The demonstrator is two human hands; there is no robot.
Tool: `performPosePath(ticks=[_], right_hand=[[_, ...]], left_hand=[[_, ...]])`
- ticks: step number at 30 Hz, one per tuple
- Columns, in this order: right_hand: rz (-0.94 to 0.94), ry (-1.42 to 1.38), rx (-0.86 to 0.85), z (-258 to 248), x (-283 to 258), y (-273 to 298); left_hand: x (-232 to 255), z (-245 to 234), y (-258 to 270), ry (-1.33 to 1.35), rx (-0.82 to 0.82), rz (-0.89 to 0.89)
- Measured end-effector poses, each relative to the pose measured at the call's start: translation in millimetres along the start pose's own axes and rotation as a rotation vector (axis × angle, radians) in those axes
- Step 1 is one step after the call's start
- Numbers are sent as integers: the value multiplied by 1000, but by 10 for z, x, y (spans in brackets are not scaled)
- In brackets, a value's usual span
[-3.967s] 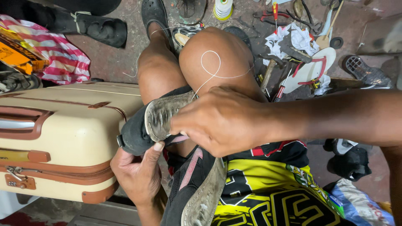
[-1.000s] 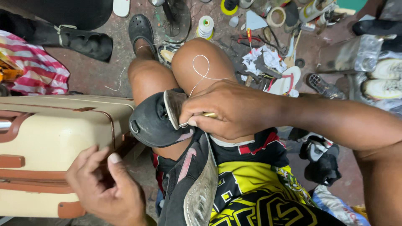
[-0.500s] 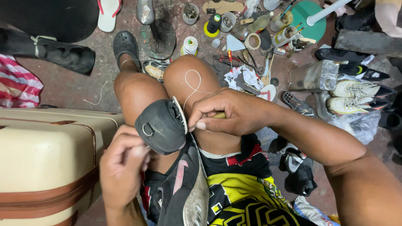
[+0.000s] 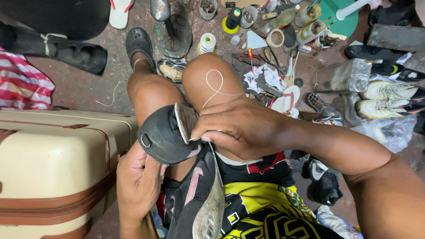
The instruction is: The person sits on the floor and sews the sole of a black sneaker using a needle and white thread. They repeatedly push the needle through the shoe's sole and pull the thread tight to secure the stitching.
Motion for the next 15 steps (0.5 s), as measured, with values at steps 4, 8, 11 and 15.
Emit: performPosePath(ticks=[4,8,11,15], right_hand=[[-17,111,35,7,-51,-13],[-101,249,95,43,-75,33],[-86,310,43,96,-51,56],[-129,351,102,143,-64,60]], left_hand=[[-4,-80,-57,-4,-85,-34],[-22,-107,-77,-59,-97,-32],[-6,-119,-110,-123,-95,-76],[61,-94,-138,-177,-66,-112]])
Point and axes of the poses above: each hand's wrist, its own y-axis away from the middle knuckle, its own z-axis out of the palm, x = y × z, the point moved 2 cm from there along -y, towards the middle knuckle, and after that the axes turned 4 degrees about z, right-handed, at the moved point
